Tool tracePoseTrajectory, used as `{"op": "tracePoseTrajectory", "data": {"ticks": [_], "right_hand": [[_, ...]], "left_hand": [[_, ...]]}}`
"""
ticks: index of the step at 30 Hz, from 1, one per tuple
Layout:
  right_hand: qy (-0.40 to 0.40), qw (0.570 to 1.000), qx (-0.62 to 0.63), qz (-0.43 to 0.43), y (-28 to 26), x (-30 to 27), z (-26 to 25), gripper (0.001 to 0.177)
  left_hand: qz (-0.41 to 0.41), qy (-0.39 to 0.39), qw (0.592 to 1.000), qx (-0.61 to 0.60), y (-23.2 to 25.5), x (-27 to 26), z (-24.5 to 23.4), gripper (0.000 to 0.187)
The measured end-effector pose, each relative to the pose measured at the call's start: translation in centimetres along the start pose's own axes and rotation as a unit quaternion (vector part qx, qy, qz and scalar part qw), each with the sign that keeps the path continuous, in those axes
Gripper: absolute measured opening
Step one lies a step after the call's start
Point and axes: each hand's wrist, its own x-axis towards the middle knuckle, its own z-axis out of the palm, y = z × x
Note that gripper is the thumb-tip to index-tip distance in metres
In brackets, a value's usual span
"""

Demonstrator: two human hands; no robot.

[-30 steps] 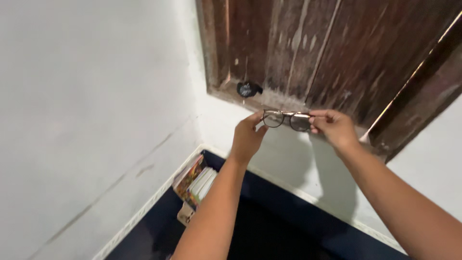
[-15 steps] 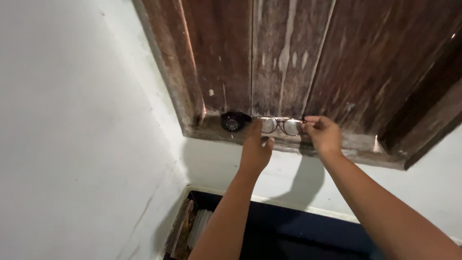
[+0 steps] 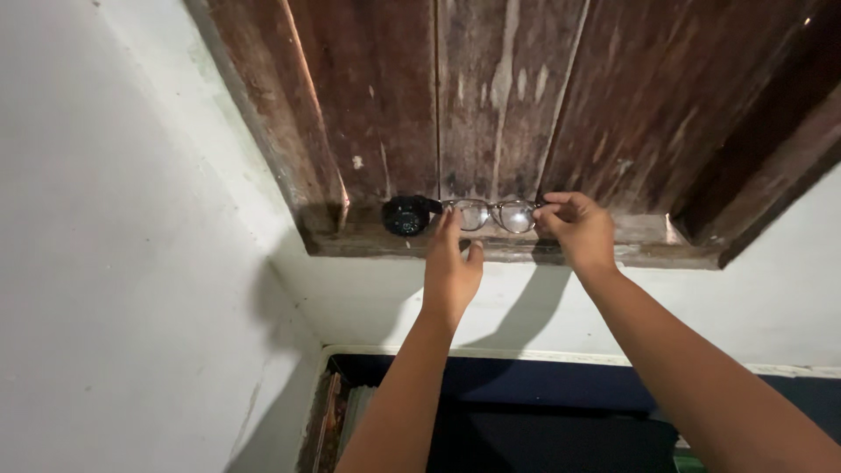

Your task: The person tidies a bedroom. They move stuffed toys onto the bed, place a small black object on a windowsill, set a wooden box on a wall shelf, handle a pair of glasses, coil a charging cable, and place a black pouch on a shelf next to a basket of books.

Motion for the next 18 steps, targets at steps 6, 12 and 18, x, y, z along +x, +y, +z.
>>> {"op": "tracePoseTrajectory", "data": {"ticks": [6,12,18], "right_hand": [[0.017,0.999,-0.034,-0.021,0.8,0.0,0.1,0.023],[0.026,0.997,-0.068,-0.041,1.1,-0.3,-0.2,0.024],[0.061,0.992,-0.083,-0.079,-0.2,-1.7,-0.2,0.017]], "left_hand": [[-0.027,-0.040,0.999,-0.004,1.3,-0.9,-1.1,0.058],[-0.046,-0.054,0.997,-0.004,3.4,-0.9,-2.0,0.059],[-0.025,-0.031,0.996,0.083,5.7,-1.6,-2.2,0.059]]}}
